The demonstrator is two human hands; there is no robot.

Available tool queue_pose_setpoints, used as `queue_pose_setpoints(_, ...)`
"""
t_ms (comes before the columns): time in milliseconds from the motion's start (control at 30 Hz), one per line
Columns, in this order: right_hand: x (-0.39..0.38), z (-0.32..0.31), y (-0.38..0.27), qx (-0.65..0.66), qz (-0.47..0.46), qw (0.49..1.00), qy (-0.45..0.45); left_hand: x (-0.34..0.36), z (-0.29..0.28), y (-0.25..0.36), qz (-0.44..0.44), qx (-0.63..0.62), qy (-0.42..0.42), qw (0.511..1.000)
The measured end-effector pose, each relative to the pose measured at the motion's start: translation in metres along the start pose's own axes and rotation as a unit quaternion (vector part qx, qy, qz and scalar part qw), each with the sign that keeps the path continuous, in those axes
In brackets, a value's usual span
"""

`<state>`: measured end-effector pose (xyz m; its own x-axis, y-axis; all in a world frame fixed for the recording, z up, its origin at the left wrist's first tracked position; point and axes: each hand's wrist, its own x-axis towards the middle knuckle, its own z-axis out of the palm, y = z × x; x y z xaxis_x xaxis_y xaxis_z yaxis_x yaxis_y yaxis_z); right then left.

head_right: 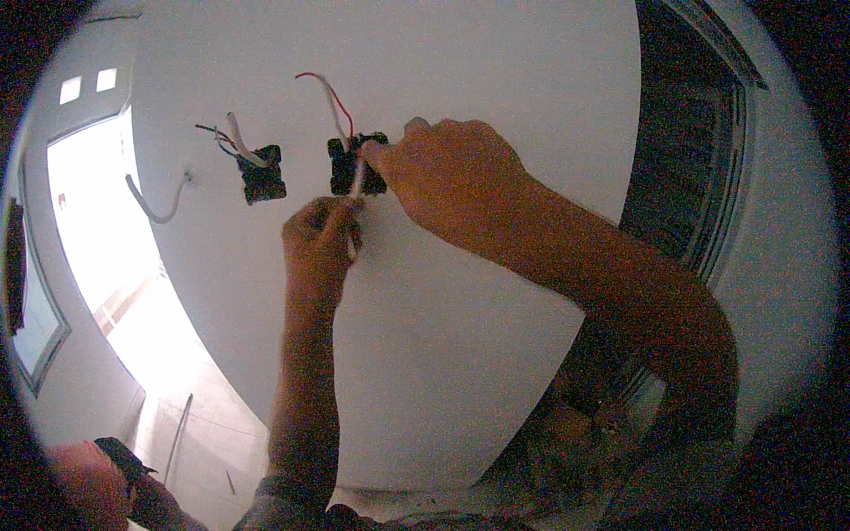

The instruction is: The person strips the insulation from electrical wires using a utility knife and pliers, then arranges the wires into wall-mounted junction boxes. The person handles multiple colored wires and secures them within the boxes.

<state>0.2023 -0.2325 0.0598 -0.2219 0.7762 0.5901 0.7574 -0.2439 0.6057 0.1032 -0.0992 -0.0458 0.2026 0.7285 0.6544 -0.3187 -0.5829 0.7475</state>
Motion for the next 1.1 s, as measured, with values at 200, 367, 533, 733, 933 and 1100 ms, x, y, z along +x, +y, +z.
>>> queue_pose_setpoints(200,-0.004,-0.013,0.019,-0.021,0.003,1.0,-0.011,-0.033,-0.018,0.014,-0.058,0.15,-0.131,0.978)
queue_pose_setpoints(367,-0.027,0.018,0.054,0.153,0.043,0.986,0.055,-0.008,-0.028,0.009,0.051,0.189,-0.096,0.976)
queue_pose_setpoints(533,-0.081,0.045,0.0,0.578,0.117,0.807,0.036,0.014,-0.065,0.037,0.258,0.236,0.051,0.936)
queue_pose_setpoints(733,-0.106,0.079,-0.042,0.727,0.174,0.655,0.107,0.056,-0.037,0.059,0.336,0.168,0.052,0.925)
queue_pose_setpoints(933,-0.093,0.069,-0.05,0.742,0.202,0.628,0.121,0.052,-0.036,0.064,0.32,0.205,0.059,0.923)
queue_pose_setpoints(1100,-0.046,0.06,-0.059,0.719,0.18,0.638,0.21,0.034,-0.044,0.06,0.357,0.225,0.105,0.901)
